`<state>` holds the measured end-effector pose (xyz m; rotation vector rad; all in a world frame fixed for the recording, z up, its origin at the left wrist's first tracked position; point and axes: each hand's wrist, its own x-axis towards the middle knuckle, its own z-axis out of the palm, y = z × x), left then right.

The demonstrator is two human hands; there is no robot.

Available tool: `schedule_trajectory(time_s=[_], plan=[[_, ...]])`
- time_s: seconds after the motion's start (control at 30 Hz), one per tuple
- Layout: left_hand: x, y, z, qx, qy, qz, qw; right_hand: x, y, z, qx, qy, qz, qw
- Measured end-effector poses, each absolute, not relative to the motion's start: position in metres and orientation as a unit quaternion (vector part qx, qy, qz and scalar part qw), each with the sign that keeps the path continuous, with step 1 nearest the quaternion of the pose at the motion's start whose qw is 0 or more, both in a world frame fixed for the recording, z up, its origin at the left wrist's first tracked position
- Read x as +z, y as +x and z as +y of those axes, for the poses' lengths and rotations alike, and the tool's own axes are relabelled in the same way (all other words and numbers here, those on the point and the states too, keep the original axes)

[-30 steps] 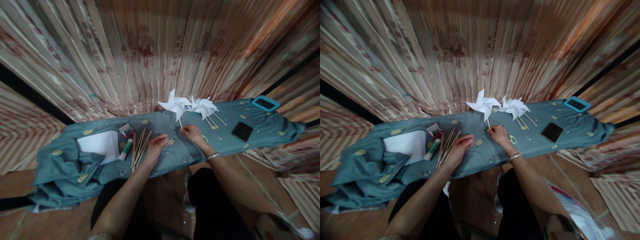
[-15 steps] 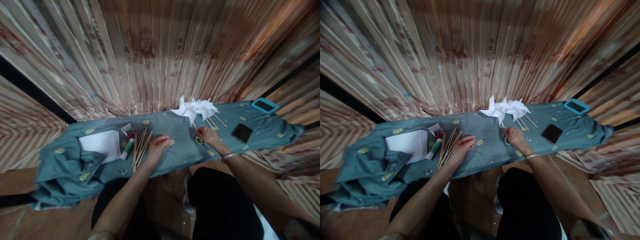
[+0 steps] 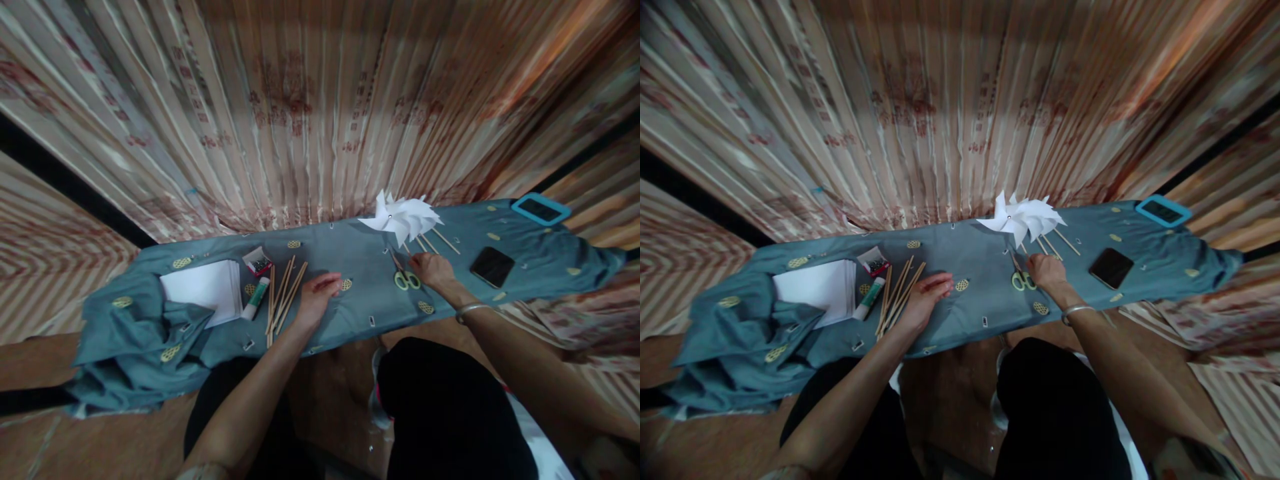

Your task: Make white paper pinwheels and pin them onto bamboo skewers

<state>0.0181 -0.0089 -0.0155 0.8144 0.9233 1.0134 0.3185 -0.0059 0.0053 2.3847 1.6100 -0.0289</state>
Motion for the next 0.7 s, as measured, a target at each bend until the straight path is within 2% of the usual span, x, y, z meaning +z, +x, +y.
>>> schedule_trajectory(time_s=[0.7], plan=[[-0.021, 0.023, -0.012, 0.447, 0.370, 0.423, 0.696, -0.021, 0.336, 0.014, 0.005, 0.838, 0.531, 0.123]])
